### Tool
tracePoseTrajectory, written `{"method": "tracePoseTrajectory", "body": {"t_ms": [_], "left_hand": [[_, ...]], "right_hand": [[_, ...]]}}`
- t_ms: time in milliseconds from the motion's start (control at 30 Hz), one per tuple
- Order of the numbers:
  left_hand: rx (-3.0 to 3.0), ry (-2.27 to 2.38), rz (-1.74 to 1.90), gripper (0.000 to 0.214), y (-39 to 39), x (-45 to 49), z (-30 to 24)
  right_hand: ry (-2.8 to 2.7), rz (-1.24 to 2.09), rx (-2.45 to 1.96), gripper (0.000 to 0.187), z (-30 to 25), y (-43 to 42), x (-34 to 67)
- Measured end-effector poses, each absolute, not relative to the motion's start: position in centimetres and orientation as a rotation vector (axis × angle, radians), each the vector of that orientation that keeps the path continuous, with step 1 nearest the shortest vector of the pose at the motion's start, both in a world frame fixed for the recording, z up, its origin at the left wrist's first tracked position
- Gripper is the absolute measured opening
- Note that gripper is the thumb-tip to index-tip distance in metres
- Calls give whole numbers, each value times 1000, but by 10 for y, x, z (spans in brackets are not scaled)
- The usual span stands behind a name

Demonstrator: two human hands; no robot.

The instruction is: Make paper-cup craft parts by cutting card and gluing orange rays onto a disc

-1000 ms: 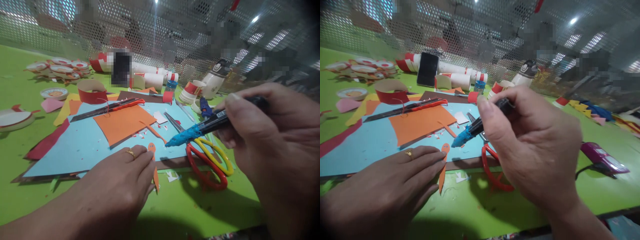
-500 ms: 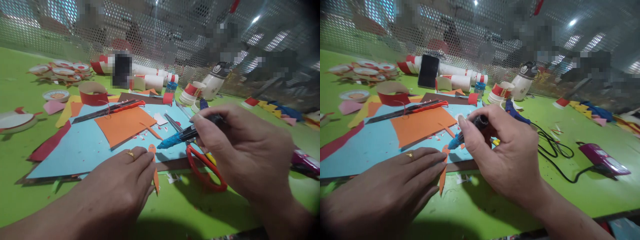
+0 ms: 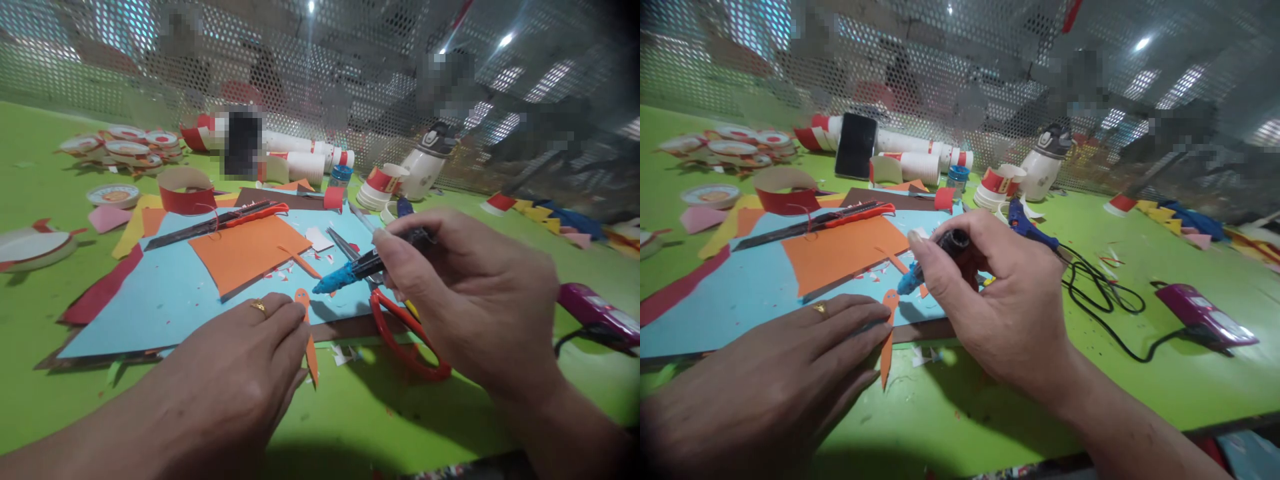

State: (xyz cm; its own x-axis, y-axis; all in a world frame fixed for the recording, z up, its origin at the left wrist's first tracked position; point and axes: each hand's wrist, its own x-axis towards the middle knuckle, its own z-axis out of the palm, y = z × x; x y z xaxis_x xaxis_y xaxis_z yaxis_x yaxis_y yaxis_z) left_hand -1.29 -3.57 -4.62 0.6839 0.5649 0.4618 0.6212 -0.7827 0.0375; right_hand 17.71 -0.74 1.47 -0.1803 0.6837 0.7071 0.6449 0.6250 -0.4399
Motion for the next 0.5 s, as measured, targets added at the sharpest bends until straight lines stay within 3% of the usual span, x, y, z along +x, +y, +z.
{"method": "tracePoseTrajectory", "body": {"t_ms": [500], "left_hand": [[-2668, -803, -606, 35, -33, -16, -53]], "right_hand": [[-1914, 15, -1088, 13, 15, -8, 177]]}}
